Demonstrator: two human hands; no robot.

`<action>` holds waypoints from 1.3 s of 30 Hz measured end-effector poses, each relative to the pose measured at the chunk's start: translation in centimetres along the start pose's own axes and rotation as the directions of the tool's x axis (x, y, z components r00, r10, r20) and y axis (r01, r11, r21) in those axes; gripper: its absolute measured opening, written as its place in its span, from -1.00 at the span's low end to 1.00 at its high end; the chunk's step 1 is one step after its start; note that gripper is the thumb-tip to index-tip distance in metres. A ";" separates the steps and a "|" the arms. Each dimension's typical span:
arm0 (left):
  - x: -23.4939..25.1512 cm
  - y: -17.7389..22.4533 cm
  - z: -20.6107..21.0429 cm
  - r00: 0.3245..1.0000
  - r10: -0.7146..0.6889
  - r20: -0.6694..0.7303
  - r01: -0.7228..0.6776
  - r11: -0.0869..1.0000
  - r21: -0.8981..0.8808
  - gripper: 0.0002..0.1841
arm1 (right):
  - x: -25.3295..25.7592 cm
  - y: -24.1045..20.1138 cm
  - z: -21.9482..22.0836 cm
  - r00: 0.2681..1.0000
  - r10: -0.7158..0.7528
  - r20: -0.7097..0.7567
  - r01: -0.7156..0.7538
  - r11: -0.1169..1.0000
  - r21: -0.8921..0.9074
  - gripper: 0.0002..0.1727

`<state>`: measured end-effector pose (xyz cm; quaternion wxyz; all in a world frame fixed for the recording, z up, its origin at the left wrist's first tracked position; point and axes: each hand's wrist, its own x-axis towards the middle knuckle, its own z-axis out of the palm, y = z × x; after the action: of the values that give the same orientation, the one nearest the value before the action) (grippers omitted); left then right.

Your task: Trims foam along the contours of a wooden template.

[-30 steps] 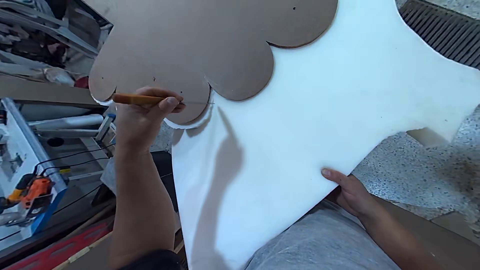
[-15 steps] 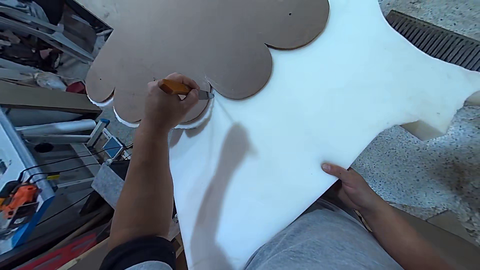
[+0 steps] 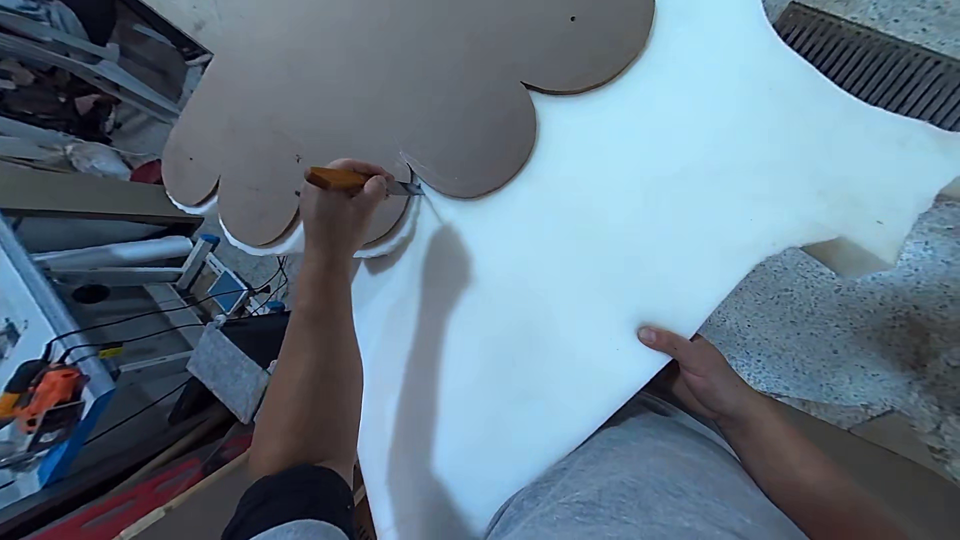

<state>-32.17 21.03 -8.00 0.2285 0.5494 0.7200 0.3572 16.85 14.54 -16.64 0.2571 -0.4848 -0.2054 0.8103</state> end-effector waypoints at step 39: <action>-2.0 3.1 5.2 0.986 -0.035 -0.165 0.013 0.991 -0.131 -0.77 | -0.1 -0.2 -0.3 0.999 0.043 0.009 -0.043 0.999 0.000 -0.55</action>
<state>-25.92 20.89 -9.10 0.2067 0.4928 0.7185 0.4452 17.16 14.70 -16.59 0.2387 -0.4854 -0.1963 0.8179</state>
